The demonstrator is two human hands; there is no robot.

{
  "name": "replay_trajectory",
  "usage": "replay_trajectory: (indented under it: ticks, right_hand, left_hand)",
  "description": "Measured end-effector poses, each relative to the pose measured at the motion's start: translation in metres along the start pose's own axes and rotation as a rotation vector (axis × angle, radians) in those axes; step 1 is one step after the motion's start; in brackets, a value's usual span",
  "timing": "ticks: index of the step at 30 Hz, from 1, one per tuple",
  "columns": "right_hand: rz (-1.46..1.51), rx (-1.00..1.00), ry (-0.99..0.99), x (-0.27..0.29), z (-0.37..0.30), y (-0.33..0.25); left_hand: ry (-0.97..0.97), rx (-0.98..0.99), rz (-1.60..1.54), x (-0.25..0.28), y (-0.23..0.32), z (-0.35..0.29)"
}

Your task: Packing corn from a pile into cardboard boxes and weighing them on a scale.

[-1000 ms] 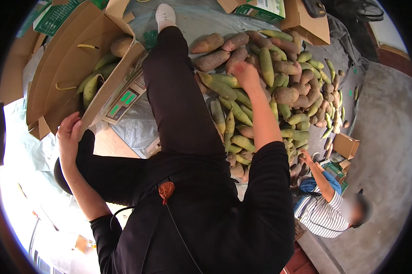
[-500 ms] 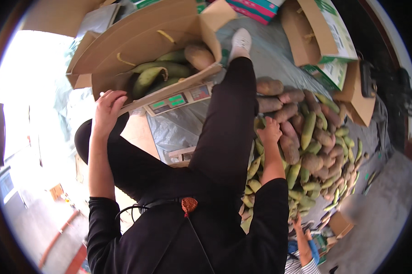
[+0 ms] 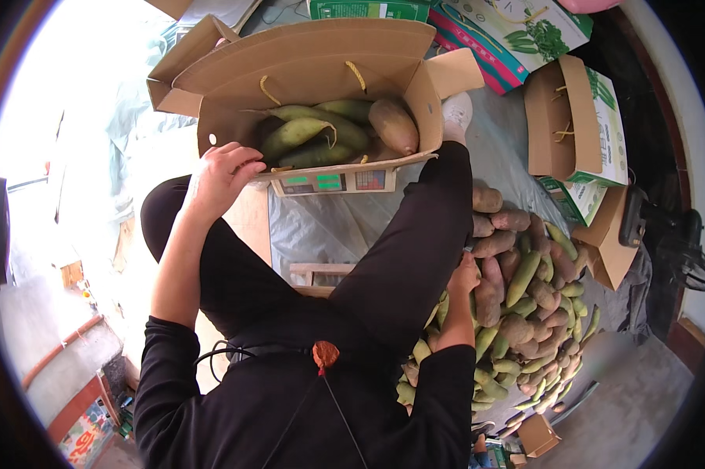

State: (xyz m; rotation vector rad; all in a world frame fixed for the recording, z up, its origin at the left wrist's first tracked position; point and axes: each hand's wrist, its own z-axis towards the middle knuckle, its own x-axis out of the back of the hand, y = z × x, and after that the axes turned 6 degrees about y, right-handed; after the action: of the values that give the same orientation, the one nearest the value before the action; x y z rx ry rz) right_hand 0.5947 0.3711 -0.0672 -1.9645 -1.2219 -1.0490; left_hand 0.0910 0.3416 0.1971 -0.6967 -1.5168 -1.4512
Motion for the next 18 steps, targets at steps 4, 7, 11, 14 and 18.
replay_trajectory:
  ticks: [4, 7, 11, 14, 18]
  right_hand:
    - [0.241, 0.139, 0.159, 0.045, -0.011, 0.002]
    - [0.62, 0.231, 0.19, 0.095, -0.031, -0.017]
    - [0.518, 0.442, 0.486, 0.174, -0.034, -0.046]
    - [0.372, 0.548, 0.645, 0.241, -0.068, -0.106]
    - [0.344, 0.925, 0.716, 0.295, -0.124, -0.188]
  left_hand:
    - [-0.016, -0.015, 0.0, 0.004, 0.001, -0.002]
    - [-0.01, -0.027, -0.018, 0.006, 0.002, -0.004]
    - [-0.026, -0.04, -0.04, 0.007, 0.005, -0.003]
    - [-0.044, -0.02, -0.062, 0.006, 0.005, -0.004]
    - [-0.081, -0.023, -0.093, 0.005, 0.008, -0.002]
